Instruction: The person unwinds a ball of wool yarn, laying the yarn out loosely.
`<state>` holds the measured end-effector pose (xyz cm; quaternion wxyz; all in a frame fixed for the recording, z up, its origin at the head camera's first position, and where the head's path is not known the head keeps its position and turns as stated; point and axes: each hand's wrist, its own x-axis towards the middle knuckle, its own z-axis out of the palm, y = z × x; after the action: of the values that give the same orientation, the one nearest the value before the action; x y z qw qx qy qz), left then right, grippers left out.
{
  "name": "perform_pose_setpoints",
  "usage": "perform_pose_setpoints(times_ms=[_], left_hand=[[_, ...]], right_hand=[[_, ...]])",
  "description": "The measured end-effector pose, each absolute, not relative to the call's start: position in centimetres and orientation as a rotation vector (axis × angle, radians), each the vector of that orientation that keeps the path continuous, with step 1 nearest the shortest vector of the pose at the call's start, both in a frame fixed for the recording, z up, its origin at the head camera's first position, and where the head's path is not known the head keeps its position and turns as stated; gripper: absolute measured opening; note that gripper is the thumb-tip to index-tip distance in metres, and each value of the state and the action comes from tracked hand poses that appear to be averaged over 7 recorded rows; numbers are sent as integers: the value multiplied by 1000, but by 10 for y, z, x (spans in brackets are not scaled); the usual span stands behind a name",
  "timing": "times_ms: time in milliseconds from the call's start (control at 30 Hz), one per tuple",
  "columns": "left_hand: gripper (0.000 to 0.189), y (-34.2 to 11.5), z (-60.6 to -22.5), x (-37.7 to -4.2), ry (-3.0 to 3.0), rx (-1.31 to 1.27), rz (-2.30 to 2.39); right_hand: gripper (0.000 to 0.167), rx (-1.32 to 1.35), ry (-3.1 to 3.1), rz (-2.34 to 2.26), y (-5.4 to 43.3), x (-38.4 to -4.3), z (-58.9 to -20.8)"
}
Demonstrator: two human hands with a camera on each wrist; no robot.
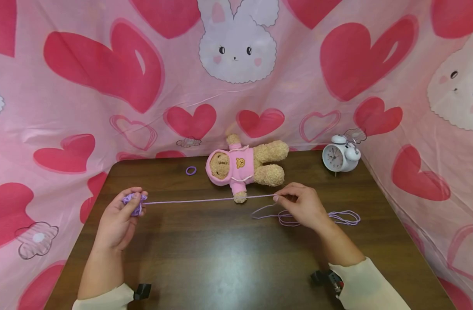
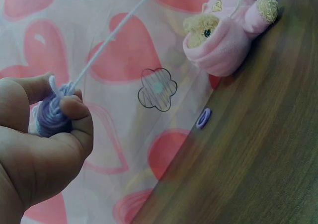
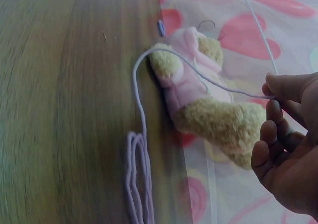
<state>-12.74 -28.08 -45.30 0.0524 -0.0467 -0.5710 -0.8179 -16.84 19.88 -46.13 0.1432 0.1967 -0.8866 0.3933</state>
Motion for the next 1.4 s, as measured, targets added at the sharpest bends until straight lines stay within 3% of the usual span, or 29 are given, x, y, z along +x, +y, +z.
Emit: perform_pose_setpoints(times_ms=[1000, 1400], left_hand=[[15, -287, -457, -129, -1705, -112, -2495], [15, -289, -457, -128, -1774, 22, -2439]], right_hand=[[4, 304, -2542, 1029, 276, -144, -458], [5, 259, -2523, 1002, 295, -140, -460]])
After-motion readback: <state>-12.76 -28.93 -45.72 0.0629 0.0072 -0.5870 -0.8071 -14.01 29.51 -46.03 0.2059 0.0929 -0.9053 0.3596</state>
